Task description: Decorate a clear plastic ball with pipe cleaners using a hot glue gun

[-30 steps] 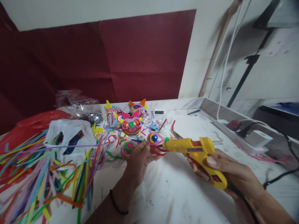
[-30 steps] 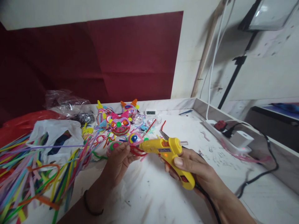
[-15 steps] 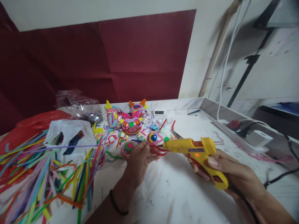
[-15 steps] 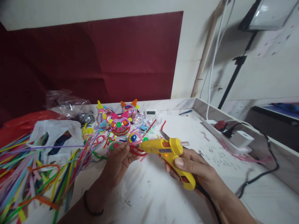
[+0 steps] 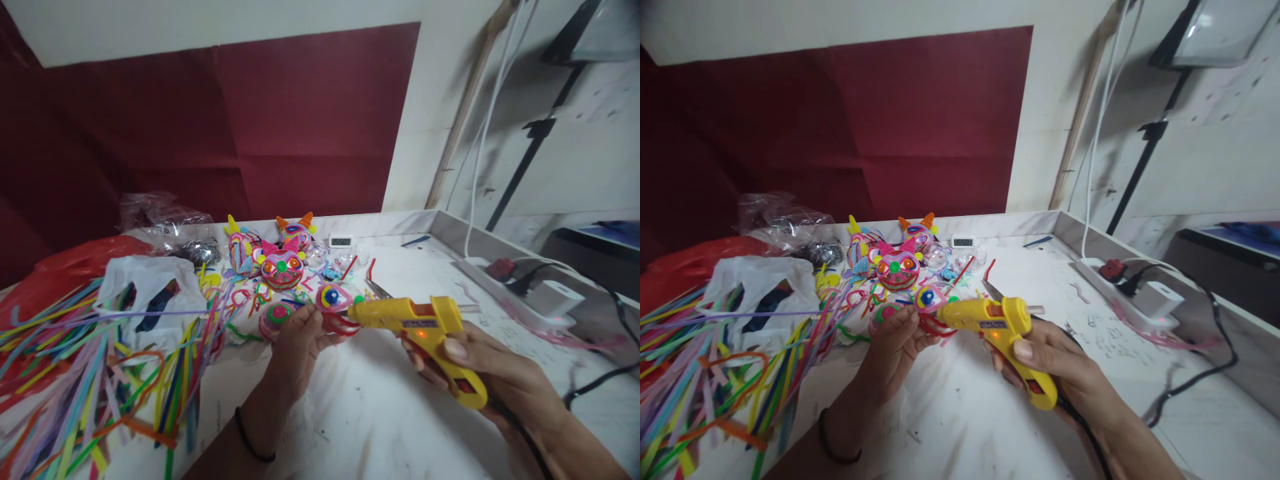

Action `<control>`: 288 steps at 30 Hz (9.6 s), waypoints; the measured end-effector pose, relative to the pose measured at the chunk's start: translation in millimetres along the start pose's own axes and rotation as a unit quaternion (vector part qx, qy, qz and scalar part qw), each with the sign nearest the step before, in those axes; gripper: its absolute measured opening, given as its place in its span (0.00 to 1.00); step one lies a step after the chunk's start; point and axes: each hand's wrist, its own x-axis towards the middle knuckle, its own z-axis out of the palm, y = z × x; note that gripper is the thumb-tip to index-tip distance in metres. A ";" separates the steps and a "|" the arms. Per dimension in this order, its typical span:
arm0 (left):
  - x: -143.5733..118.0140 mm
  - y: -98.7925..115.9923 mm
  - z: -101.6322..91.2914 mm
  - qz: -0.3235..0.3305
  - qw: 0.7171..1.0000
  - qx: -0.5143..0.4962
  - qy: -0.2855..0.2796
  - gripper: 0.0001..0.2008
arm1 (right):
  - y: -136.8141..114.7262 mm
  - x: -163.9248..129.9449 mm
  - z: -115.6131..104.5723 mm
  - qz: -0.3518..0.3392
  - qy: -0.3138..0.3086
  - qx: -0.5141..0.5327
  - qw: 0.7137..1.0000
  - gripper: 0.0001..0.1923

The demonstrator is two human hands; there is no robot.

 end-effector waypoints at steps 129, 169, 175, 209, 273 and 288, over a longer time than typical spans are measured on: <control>0.3 -15.6 -0.1 0.122 0.975 0.152 0.107 0.08 | 48.7 38.6 61.6 -0.396 0.076 -0.803 0.439 0.23; -2.8 -18.8 2.5 0.092 0.987 0.104 0.079 0.11 | 48.7 27.3 57.8 -0.302 0.043 -0.661 0.686 0.31; -1.4 -17.8 1.8 0.086 0.989 0.094 0.071 0.10 | 49.9 26.8 54.9 -0.319 0.045 -0.649 0.689 0.30; -4.6 -17.3 7.1 0.076 0.993 0.067 0.057 0.09 | 49.7 26.3 52.3 -0.375 0.064 -0.660 0.648 0.25; -6.8 -13.1 5.9 0.032 0.999 0.037 0.015 0.07 | 48.2 23.7 50.3 -0.415 0.082 -0.654 0.627 0.19; -5.7 -14.1 3.5 0.036 0.998 0.052 0.007 0.07 | 49.3 22.7 51.4 -0.429 0.087 -0.657 0.614 0.20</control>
